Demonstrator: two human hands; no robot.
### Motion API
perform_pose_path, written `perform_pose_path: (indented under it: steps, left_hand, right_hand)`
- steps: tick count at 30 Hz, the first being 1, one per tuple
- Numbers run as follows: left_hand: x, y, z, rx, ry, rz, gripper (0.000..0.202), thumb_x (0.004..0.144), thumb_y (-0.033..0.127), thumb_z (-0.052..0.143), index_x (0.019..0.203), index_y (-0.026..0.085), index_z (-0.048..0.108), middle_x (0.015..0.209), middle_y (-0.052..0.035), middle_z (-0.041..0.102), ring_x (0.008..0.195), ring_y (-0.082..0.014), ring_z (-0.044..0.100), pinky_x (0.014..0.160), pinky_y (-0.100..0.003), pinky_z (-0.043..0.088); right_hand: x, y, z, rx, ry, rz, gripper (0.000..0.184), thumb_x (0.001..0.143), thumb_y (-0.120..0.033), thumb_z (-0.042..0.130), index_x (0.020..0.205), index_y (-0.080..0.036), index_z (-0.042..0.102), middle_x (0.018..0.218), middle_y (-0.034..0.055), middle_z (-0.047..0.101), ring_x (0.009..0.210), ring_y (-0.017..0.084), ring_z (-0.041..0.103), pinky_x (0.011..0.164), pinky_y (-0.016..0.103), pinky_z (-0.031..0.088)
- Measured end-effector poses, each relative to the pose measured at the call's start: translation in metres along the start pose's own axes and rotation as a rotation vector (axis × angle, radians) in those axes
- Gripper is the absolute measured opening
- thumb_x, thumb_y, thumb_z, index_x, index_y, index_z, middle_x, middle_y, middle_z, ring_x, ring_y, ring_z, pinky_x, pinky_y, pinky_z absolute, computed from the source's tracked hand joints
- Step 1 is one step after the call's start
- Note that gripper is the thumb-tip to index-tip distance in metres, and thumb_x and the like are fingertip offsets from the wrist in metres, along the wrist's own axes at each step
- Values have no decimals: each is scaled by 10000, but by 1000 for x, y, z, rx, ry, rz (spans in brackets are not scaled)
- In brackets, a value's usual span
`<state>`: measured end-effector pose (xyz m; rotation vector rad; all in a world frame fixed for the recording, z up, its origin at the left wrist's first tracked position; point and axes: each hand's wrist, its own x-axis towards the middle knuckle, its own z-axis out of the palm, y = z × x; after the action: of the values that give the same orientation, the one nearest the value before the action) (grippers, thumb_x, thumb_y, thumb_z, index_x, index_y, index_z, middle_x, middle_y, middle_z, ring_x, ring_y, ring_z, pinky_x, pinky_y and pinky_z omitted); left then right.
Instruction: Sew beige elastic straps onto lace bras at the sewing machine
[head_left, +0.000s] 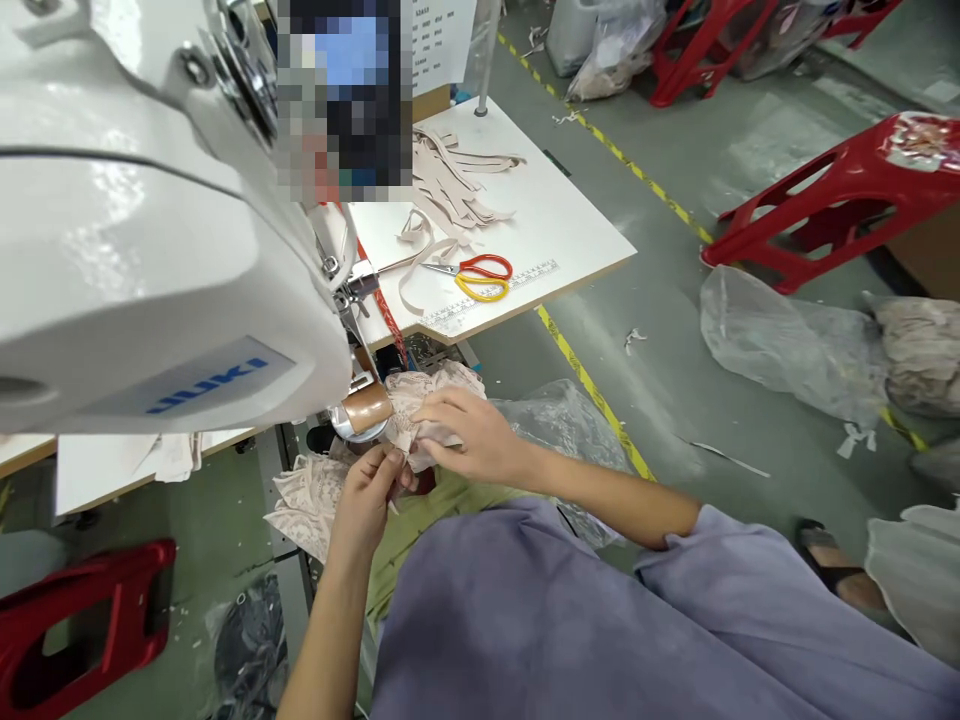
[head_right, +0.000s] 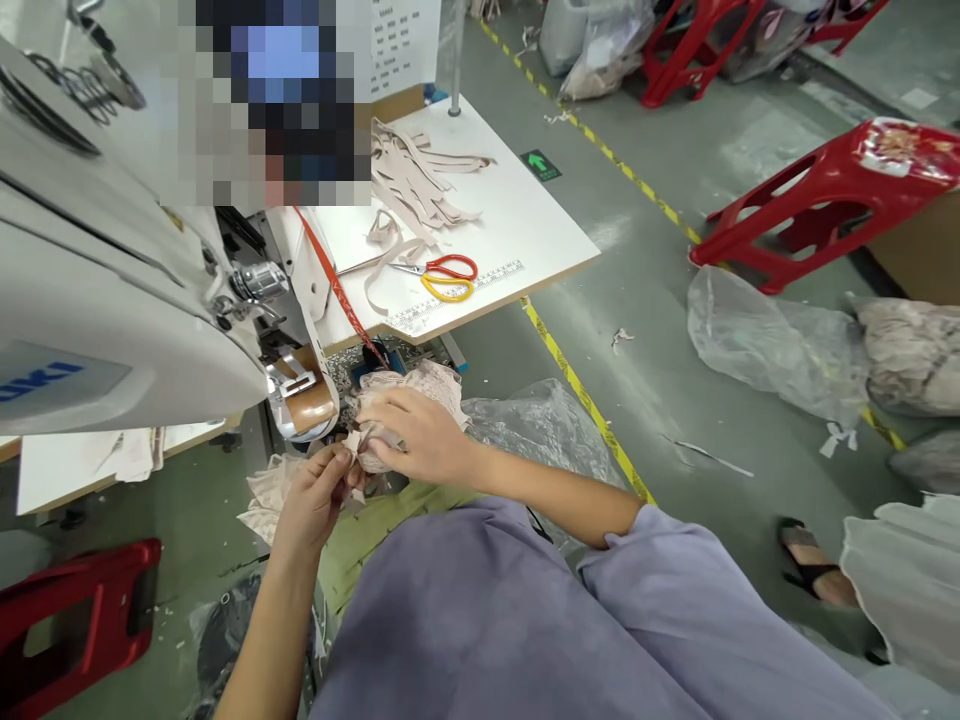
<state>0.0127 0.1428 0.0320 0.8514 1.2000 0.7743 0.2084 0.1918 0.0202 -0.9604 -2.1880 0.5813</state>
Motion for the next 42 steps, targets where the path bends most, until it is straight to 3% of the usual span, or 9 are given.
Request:
perform_pose_path:
  steps: [4,12,16,19,24,29,33,37,42]
  left_hand:
    - [-11,2,3,89,82,77,304,913,441,604,767,176,640,720,2,580,661,-112,519,622,-223,410]
    - [-13,10,12,380,222,136,368,938,477,505,800,169,651,739,-35,656,664,-150,575,594,-241,427]
    - [-6,9,12,451,273,162,423,919,507,538,656,178,585,606,-5,583,587,-132,506,578,-238,392]
    - [-1,5,3,423,244,112,428,905,528,567,649,185,557,551,31,492,541,-114,427,548,-231,348]
    - [3,3,-3,214,167,48,422,846,569,636,698,178,580,638,25,519,561,-103,412,532,-218,336]
    - [-3,11,5,-110,115,-75,394,766,535,737,750,155,638,666,19,556,552,-73,423,521,-187,354]
    - [-8,9,-1,-230,135,-110,399,739,519,762,837,141,679,686,-3,608,570,-79,487,522,-182,384]
    - [-12,7,-8,-280,132,-115,369,773,492,740,756,132,661,680,-21,623,581,-85,508,534,-189,404]
    - [-13,8,-9,-265,98,-115,315,819,456,700,760,150,654,690,-13,617,599,-90,505,548,-194,402]
  right_hand:
    - [-4,-9,0,45,-11,37,256,965,-396,564,1089,-194,661,1000,64,692,910,172,638,771,293,501]
    - [-9,-9,19,-34,132,-82,171,978,-268,555,1013,-207,711,937,37,751,834,143,664,734,271,486]
    - [-17,2,27,-35,-18,-123,205,986,-319,533,1012,-259,727,966,34,759,873,155,673,774,288,485]
    - [-2,36,5,-101,-154,-28,262,1000,-363,485,1045,-271,725,1061,42,736,955,163,659,800,275,486]
    - [65,125,-77,-618,-114,458,393,1020,-199,308,1292,-127,583,1216,180,634,1083,240,567,904,361,444]
    - [103,168,-104,-617,-275,445,314,948,-192,449,1182,-43,596,1094,234,632,939,272,576,787,347,413]
    - [62,142,-108,-587,-309,454,292,920,-255,488,1135,-72,564,1023,199,635,795,247,588,648,315,393]
    - [-11,72,-114,-207,-286,529,332,898,-309,502,1200,-170,509,844,62,645,637,182,576,570,290,426]
    - [-55,-9,-92,-41,-508,282,454,857,-371,640,1281,-240,545,1192,115,635,971,243,658,777,370,543]
